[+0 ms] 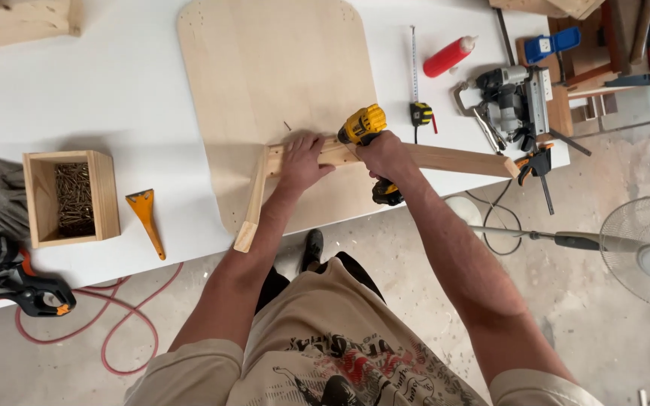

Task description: Assembling a wooden furniture piece by measuring, marking, applying glue, and securing parts with a power drill.

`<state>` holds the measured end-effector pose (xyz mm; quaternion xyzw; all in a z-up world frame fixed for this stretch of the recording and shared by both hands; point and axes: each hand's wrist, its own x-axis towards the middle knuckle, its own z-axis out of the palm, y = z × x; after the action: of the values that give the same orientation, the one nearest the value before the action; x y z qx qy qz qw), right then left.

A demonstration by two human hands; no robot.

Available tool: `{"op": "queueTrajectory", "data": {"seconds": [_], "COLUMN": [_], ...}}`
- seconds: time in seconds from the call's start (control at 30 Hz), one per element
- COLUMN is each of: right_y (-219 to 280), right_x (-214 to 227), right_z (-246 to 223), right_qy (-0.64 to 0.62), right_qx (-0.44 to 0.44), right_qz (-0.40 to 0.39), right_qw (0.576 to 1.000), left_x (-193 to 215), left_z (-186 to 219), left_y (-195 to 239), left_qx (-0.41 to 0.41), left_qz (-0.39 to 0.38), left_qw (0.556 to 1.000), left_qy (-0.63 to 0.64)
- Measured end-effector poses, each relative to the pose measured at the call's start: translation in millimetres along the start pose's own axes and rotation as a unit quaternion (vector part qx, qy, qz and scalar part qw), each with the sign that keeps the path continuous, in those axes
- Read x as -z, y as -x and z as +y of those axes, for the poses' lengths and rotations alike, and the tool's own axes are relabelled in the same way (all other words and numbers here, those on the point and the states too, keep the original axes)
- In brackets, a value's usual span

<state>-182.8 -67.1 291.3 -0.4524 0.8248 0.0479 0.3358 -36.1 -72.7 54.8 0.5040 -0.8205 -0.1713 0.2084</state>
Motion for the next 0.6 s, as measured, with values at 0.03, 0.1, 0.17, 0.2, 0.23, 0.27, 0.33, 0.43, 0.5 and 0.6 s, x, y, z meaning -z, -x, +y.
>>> {"op": "queueTrajectory", "data": {"seconds": [0.03,0.1,0.17,0.2,0.23,0.27,0.33,0.43,0.5,0.6], "right_y": [0,2,-1,-2,-3,-3,-5,-12,-21,-23], "right_x": [1,2,0,0,0,1,2,-3,-8,-9], "right_z": [-2,-5,-7,-8,-8,-8,-7,-6,-4,-2], "right_qy": [0.003,0.0,0.007,0.012,0.012,0.004,-0.003,0.029,0.04,0.029], "right_qx": [-0.002,-0.009,-0.016,-0.019,-0.02,-0.021,-0.023,-0.026,-0.017,-0.024], "right_qz": [-0.003,-0.004,-0.008,-0.01,-0.01,-0.009,-0.007,-0.014,-0.012,-0.014], "right_qw": [1.0,1.0,1.0,1.0,1.0,1.0,1.0,0.999,0.999,0.999], "left_x": [0,1,-5,-8,-10,-12,-14,-16,-16,-14], "left_z": [-1,0,-2,-3,-5,-6,-6,-9,-10,-8], "left_y": [0,0,0,0,0,0,-2,-1,-2,-1], "left_qx": [0.003,-0.002,-0.01,-0.018,-0.019,-0.023,-0.027,-0.035,-0.033,-0.03], "left_qz": [-0.002,-0.004,0.02,0.048,0.047,0.067,0.087,0.085,0.073,0.063], "left_qw": [1.0,1.0,1.0,0.999,0.999,0.997,0.996,0.996,0.997,0.998], "left_qy": [0.003,0.007,0.012,0.015,0.016,0.003,-0.009,-0.001,0.0,0.009]}}
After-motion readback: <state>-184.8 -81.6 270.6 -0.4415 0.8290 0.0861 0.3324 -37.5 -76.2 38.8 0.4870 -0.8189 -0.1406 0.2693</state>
